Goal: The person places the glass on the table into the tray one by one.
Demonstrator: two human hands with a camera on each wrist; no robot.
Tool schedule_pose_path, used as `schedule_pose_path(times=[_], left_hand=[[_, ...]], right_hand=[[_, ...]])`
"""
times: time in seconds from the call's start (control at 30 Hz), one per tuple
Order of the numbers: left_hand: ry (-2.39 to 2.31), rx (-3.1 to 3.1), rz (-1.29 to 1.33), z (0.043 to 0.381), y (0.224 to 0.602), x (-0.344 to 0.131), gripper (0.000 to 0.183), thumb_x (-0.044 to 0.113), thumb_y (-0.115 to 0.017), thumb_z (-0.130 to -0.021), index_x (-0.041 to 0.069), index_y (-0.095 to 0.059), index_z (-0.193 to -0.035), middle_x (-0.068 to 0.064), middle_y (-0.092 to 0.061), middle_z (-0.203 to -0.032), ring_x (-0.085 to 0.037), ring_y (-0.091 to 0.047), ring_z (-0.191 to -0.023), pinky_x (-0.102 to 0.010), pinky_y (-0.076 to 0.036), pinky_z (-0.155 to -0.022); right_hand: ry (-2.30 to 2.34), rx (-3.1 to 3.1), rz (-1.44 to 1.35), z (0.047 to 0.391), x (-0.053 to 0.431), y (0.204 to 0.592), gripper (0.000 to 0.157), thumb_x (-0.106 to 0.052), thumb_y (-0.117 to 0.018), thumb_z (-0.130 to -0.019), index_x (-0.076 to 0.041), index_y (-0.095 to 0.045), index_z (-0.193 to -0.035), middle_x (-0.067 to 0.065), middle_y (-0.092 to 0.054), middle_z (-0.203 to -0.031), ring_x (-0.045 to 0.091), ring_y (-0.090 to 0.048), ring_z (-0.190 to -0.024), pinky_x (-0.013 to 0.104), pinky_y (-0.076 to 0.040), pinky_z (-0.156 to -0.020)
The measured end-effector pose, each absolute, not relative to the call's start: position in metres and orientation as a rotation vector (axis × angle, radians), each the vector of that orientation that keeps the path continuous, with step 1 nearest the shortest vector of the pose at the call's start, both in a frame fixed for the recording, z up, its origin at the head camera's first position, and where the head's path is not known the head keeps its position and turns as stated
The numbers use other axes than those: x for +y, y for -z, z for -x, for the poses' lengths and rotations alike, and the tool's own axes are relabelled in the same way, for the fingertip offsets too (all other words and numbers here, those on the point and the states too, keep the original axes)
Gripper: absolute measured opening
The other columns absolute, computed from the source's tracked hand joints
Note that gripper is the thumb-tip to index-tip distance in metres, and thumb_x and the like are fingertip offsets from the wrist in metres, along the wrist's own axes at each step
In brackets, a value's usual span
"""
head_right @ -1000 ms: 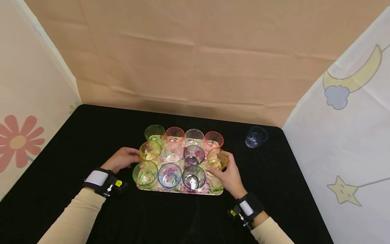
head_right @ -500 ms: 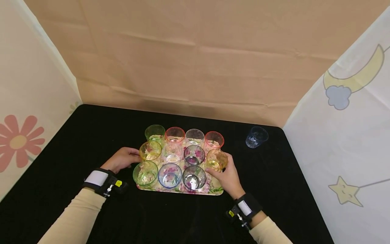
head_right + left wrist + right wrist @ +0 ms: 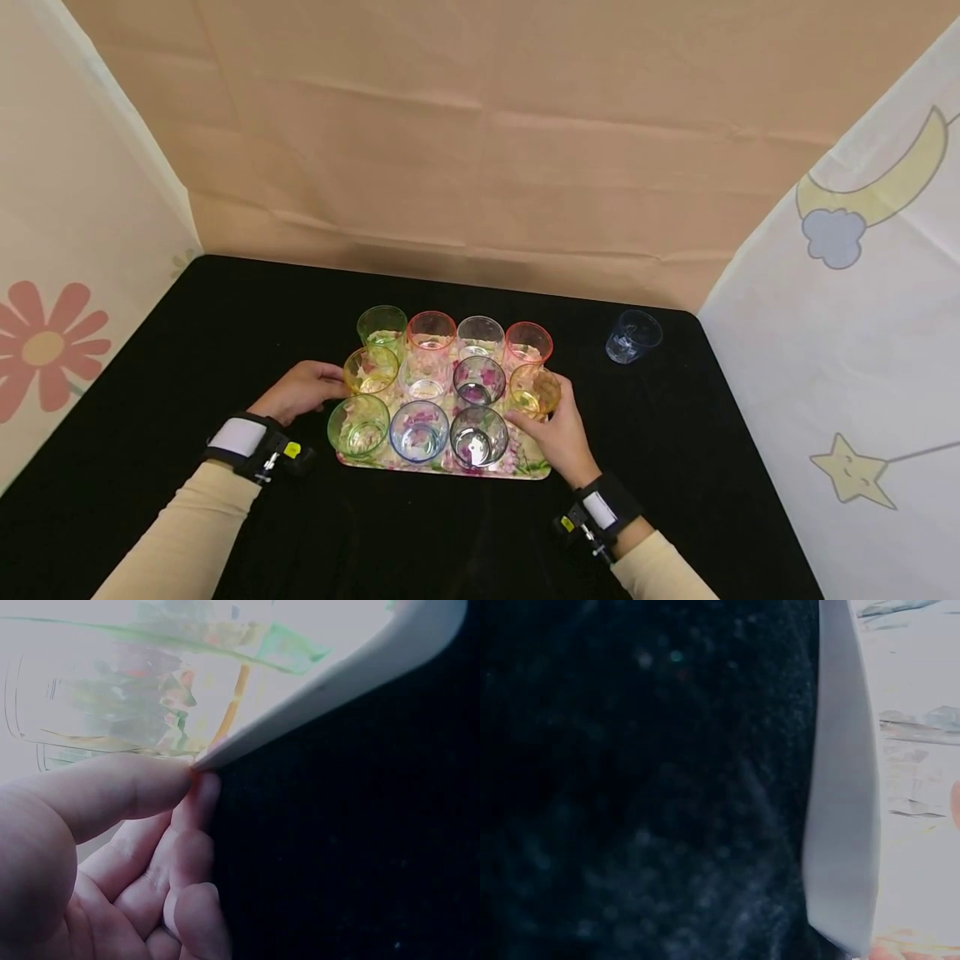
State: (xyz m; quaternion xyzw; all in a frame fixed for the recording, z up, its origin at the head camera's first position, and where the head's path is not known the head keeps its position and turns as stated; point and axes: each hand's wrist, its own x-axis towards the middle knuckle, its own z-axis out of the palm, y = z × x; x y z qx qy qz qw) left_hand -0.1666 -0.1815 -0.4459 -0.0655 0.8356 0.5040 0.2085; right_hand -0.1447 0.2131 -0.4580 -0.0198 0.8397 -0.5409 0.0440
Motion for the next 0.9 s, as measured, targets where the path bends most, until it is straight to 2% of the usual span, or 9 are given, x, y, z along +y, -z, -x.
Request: schedule_pose_path(times=[0.3,0.6,0.9], left_hand=[[-1.396,2.323,0.199,0.1669,0.4452,-0.1800,0.034,0.018,-0.070,-0.095,-0.003,-0.068,-0.121,-0.019,-0.065,-0.120,-0.032,-0.059,-0.108,-0.041,-0.050,-0.081],[-1.400,2.323,0.191,0.1674,0.4458,-0.1810,0.034,0.018,-0.071,-0.094,-0.004,-0.068,-0.120,-0.020,-0.065,-0.121,-0.032,-0.059,-0.108,-0.041,-0.050,-0.081],[-1.396,2.331,0.196,0.1678,0.4502,-0.1819,0.034,0.018,-0.071,-0.094,-0.003,-0.069,-0.120,-0.019,-0.066,-0.120,-0.032,-0.060,-0.109,-0.042,-0.051,-0.082]], right_hand=[[1.615,2.590,0.080,0.1436,0.2127,0.4571,0.081,-0.013,-0.081,-0.089,0.000,-0.027,-0.147,0.022,-0.041,-0.149,0.038,-0.044,-0.136,0.055,-0.036,-0.112],[1.649,2.553,0.076,0.1427,0.2125,0.4567,0.086,-0.010,-0.080,-0.088,-0.001,-0.022,-0.150,0.023,-0.041,-0.149,0.036,-0.044,-0.136,0.053,-0.036,-0.112],[1.659,2.540,0.119,0.1430,0.2143,0.4582,0.088,-0.007,-0.079,-0.089,-0.002,-0.019,-0.153,0.024,-0.040,-0.151,0.040,-0.038,-0.141,0.056,-0.030,-0.115]])
